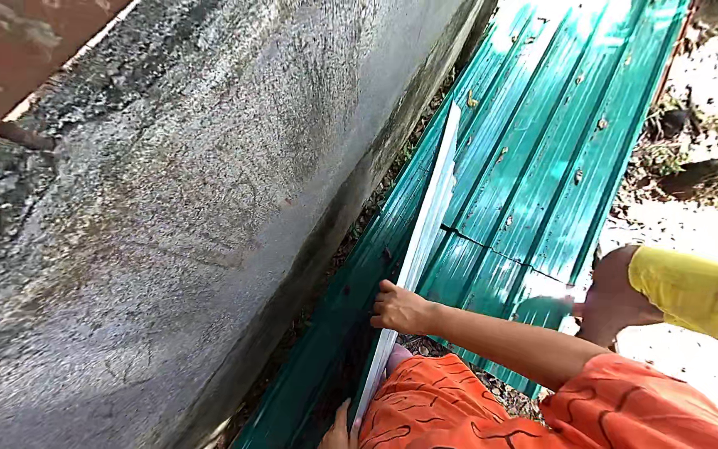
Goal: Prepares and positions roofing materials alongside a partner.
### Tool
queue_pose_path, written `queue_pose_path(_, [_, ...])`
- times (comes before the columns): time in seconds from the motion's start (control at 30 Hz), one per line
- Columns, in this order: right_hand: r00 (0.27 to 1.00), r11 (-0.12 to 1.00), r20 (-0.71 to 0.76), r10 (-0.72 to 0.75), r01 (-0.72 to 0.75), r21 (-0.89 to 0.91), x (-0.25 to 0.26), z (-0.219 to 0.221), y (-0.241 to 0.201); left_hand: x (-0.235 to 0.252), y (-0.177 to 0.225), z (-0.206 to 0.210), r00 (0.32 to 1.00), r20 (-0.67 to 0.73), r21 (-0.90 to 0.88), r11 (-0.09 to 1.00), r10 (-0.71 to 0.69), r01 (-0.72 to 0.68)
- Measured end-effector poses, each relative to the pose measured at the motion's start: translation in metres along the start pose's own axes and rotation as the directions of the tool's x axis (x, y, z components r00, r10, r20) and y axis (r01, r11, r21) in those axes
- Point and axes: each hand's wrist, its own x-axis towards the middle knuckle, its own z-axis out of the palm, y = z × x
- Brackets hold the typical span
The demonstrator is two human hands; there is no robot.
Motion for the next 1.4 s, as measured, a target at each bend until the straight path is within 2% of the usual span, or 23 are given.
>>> queue_pose_path(0.1, [1.000,1.000,0.016,0.002,-0.003,0.017,0.001,0.001,0.001,0.019,0.001,0.011,0.978,-0.159,-0.106,0.982,0.138,-0.156])
queue_pose_path(0.17, [1.000,0.999,0.017,0.010,-0.011,0.031,0.002,0.001,-0.002,0.030,0.016,0.012,0.961,-0.220,-0.159,0.966,0.166,-0.204])
queue_pose_path(0.27, [0.998,0.998,0.035,0.042,-0.043,0.035,0.001,-0.003,-0.005,0.043,0.045,0.004,0.983,-0.169,-0.142,0.985,0.078,-0.103])
queue_pose_path(0.43, [0.994,0.992,0.007,0.112,-0.112,0.053,-0.014,0.004,-0.008,0.052,0.060,0.007,0.994,-0.100,0.108,0.994,0.036,-0.025])
queue_pose_path(0.5, [0.993,0.992,-0.036,0.115,-0.113,0.048,-0.019,0.010,-0.008,0.051,0.065,0.008,0.997,-0.070,0.162,0.987,0.033,-0.022])
queue_pose_path(0.6, [0.985,0.984,-0.018,0.169,-0.167,0.068,-0.023,0.013,-0.013,0.048,0.068,0.009,0.999,-0.033,0.211,0.977,0.032,-0.025])
queue_pose_path(0.77, [0.970,0.969,-0.069,0.233,-0.226,0.097,-0.029,0.028,-0.021,0.048,0.063,0.015,0.997,-0.033,0.234,0.971,0.065,-0.055])
queue_pose_path(1.07, [0.926,0.923,-0.036,0.376,-0.370,0.102,-0.037,0.027,-0.041,0.048,0.060,0.015,0.992,-0.035,0.265,0.958,0.124,-0.110])
queue_pose_path(1.2, [0.876,0.884,-0.128,0.465,-0.451,0.124,-0.046,0.039,-0.055,0.052,0.066,0.016,0.990,-0.022,0.290,0.949,0.139,-0.126])
queue_pose_path(1.27, [0.826,0.872,-0.279,0.490,-0.463,0.160,-0.055,0.049,-0.068,0.054,0.067,0.016,0.985,-0.040,0.288,0.946,0.169,-0.150])
queue_pose_path(1.33, [0.719,0.839,-0.436,0.542,-0.496,0.225,-0.064,0.062,-0.086,0.054,0.066,0.017,0.981,-0.055,0.277,0.947,0.186,-0.164])
queue_pose_path(1.4, [0.561,0.724,-0.457,0.690,-0.556,0.410,-0.071,0.075,-0.108,0.050,0.066,0.019,0.976,-0.083,0.262,0.949,0.203,-0.175])
